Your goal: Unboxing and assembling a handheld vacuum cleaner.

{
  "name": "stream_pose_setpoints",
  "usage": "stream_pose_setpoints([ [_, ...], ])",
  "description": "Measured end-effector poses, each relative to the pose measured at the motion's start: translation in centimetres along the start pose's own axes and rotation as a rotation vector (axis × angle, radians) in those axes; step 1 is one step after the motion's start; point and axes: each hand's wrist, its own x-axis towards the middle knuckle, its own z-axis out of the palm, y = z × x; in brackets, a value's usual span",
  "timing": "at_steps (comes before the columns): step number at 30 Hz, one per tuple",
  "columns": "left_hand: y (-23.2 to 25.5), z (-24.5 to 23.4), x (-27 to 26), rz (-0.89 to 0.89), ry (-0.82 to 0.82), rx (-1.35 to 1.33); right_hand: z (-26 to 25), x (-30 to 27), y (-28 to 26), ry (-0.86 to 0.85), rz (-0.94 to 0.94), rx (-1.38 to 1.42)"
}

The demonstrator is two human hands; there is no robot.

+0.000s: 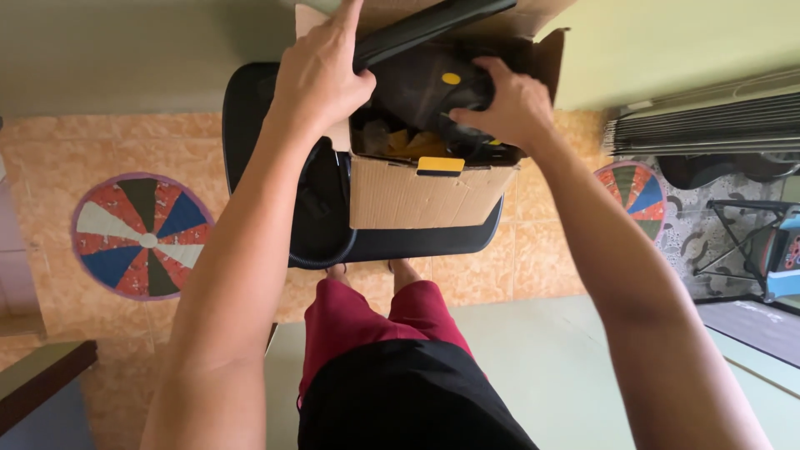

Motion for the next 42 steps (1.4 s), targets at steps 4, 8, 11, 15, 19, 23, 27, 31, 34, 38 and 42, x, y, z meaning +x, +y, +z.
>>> stream_pose_setpoints([
  [4,0.2,-0.1,0.2,0.003,-0.019,-0.026,-7.1,-4.0,-1.9,-0.046,0.026,0.015],
  [8,0.6,-0.7,0.3,-0.007,-0.090,0.079,-12.4,-9.4,0.0,0.103,-0.085,0.101],
  [11,1.9,-1.3,0.0,-0.047,-0.262,0.175,-14.5,-13.8,3.9,0.242,-0.195,0.198],
  [15,-1.1,6.9,-0.5,-0.154,-0.542,0.145,-14.8,-21.6,13.5,0.384,-0.008,0.865],
  [19,-0.5,13.1,-1.3,-0.343,-0.651,0.058,-14.2,-25.6,13.4,0.476,0.025,1.022],
  [23,1.1,15.0,-3.1,-0.203,-0.408,0.247,-13.8,-30.3,13.3,0.597,0.064,1.223],
  [27,3.0,13.3,-4.8,-0.070,-0.226,0.209,-13.5,-36.3,13.0,0.751,0.099,1.409],
  [31,9.7,6.4,-6.1,-0.001,-0.162,0.133,-10.2,-35.8,10.1,0.648,-0.064,1.459],
  [34,13.7,4.1,-8.8,-0.007,-0.433,-0.182,-4.9,-38.0,12.3,0.694,0.128,1.674],
  [38,17.1,3.6,-12.7,0.140,-0.349,-0.753,-3.6,-36.9,9.0,0.581,0.214,1.871],
  [42,23.3,-1.2,-14.1,0.257,-0.242,-0.988,-1.1,-37.3,8.3,0.530,0.576,1.970],
])
